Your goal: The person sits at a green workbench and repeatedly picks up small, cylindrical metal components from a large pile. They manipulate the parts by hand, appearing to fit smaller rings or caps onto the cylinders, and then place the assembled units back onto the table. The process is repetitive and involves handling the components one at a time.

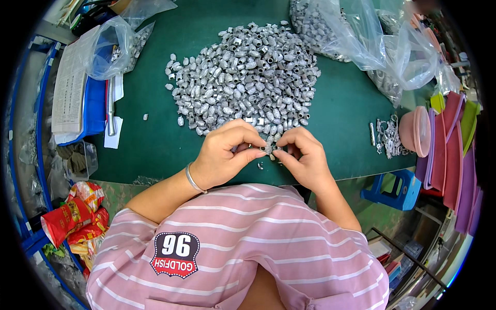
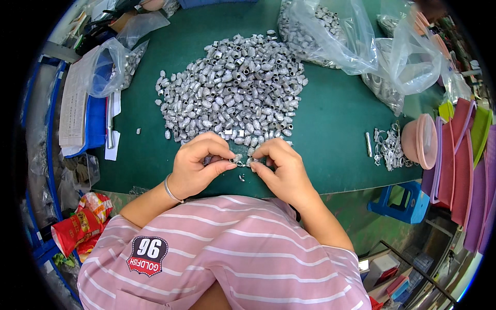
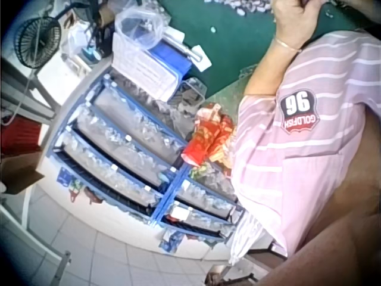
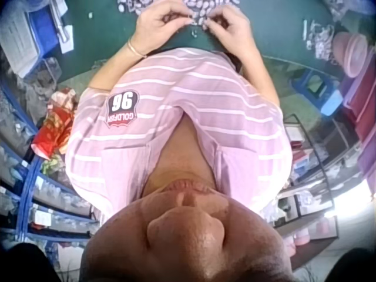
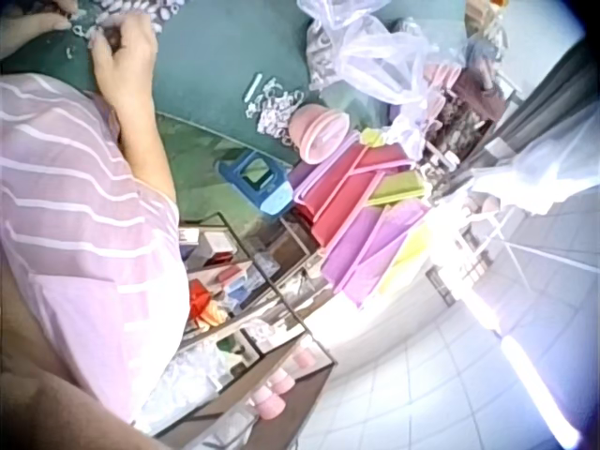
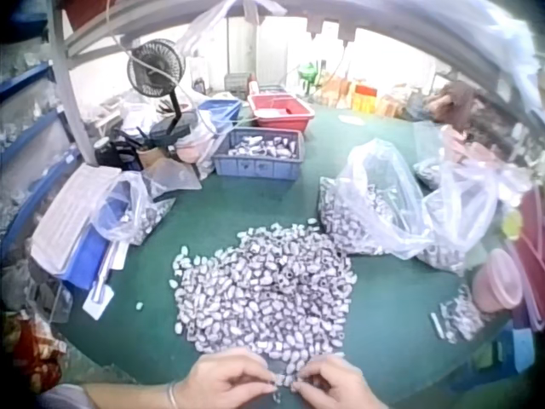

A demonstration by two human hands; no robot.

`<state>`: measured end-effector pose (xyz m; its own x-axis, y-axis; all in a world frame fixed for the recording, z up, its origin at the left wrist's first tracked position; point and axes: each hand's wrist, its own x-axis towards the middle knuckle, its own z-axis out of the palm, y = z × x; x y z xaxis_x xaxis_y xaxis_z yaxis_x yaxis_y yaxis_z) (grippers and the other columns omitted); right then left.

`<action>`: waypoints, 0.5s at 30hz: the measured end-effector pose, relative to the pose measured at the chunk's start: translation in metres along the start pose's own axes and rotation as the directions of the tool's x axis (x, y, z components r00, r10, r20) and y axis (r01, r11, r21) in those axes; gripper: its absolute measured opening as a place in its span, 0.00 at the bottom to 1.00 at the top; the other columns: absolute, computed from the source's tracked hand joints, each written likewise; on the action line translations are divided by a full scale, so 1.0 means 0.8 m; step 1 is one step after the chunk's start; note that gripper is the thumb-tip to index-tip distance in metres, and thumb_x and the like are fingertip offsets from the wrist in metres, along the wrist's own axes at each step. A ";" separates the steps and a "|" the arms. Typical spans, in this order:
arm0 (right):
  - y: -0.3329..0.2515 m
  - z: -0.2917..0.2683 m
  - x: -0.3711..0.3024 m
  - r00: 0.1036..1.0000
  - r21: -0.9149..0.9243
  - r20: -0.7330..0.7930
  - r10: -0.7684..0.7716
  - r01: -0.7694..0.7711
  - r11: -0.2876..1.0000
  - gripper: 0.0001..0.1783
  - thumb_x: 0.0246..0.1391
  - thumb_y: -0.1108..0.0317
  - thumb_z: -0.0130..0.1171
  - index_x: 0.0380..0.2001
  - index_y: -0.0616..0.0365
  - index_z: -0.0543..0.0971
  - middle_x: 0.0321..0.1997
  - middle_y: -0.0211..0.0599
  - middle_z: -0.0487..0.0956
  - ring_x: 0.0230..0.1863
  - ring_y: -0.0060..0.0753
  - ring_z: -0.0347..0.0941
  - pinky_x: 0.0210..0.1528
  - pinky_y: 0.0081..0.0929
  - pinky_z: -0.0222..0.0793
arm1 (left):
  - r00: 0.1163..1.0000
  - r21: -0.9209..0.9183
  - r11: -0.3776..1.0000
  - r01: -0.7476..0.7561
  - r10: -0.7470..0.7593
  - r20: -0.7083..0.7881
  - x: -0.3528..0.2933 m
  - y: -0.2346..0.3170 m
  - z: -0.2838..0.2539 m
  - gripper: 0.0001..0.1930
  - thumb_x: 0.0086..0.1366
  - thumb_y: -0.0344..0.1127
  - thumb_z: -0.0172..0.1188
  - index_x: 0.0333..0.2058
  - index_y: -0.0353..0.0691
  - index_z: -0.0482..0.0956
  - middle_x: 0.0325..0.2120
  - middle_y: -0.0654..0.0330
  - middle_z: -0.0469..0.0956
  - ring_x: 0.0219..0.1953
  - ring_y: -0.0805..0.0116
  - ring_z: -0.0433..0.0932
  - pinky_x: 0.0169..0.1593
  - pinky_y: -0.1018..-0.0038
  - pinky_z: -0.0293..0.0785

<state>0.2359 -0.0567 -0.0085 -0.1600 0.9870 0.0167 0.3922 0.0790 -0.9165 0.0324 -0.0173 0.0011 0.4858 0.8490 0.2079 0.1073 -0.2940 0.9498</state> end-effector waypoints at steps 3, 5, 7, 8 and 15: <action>0.005 0.006 0.001 0.999 0.490 -0.052 0.015 0.012 0.872 0.09 0.50 0.75 0.58 0.36 0.61 0.73 0.33 0.33 0.73 0.29 0.22 0.68 0.29 0.22 0.66 | 0.990 -0.431 0.892 0.137 -0.143 0.019 -0.004 -0.016 0.006 0.09 0.53 0.23 0.62 0.33 0.35 0.75 0.28 0.61 0.74 0.22 0.80 0.65 0.25 0.83 0.63; 0.005 0.004 0.001 0.985 0.821 0.105 0.139 -0.164 0.547 0.09 0.53 0.74 0.56 0.38 0.62 0.72 0.33 0.35 0.73 0.29 0.22 0.69 0.29 0.20 0.67 | 0.898 -0.747 0.524 0.409 -0.376 0.228 -0.004 -0.013 0.000 0.07 0.57 0.25 0.59 0.35 0.35 0.74 0.29 0.61 0.75 0.21 0.80 0.64 0.23 0.84 0.62; 0.006 0.006 0.005 0.967 0.940 0.223 0.126 -0.248 0.236 0.08 0.56 0.71 0.52 0.38 0.62 0.72 0.33 0.38 0.74 0.29 0.25 0.71 0.31 0.21 0.71 | 0.817 -0.835 0.217 0.506 -0.431 0.383 -0.005 -0.016 0.002 0.07 0.62 0.30 0.54 0.37 0.35 0.74 0.30 0.60 0.74 0.20 0.82 0.61 0.21 0.86 0.58; 0.007 0.008 0.006 0.963 0.944 0.242 0.122 -0.262 0.199 0.08 0.57 0.71 0.52 0.38 0.62 0.72 0.34 0.39 0.74 0.30 0.26 0.72 0.32 0.22 0.72 | 0.797 -0.842 0.153 0.517 -0.444 0.409 -0.006 -0.020 0.003 0.07 0.63 0.30 0.53 0.37 0.34 0.74 0.30 0.61 0.74 0.20 0.83 0.61 0.21 0.86 0.58; 0.009 0.015 0.006 0.948 0.947 0.298 0.114 -0.309 0.087 0.08 0.57 0.71 0.50 0.38 0.64 0.72 0.36 0.45 0.75 0.33 0.33 0.75 0.35 0.28 0.75 | 0.733 -0.828 -0.132 0.545 -0.403 0.547 -0.009 -0.031 0.006 0.08 0.65 0.31 0.49 0.38 0.33 0.74 0.29 0.61 0.74 0.20 0.83 0.61 0.20 0.88 0.58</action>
<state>0.2274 -0.0528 -0.0200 -0.3770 0.9025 -0.2082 -0.7745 -0.4304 -0.4636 0.0305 -0.0178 -0.0252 0.7877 0.5009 -0.3585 -0.4676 0.8651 0.1815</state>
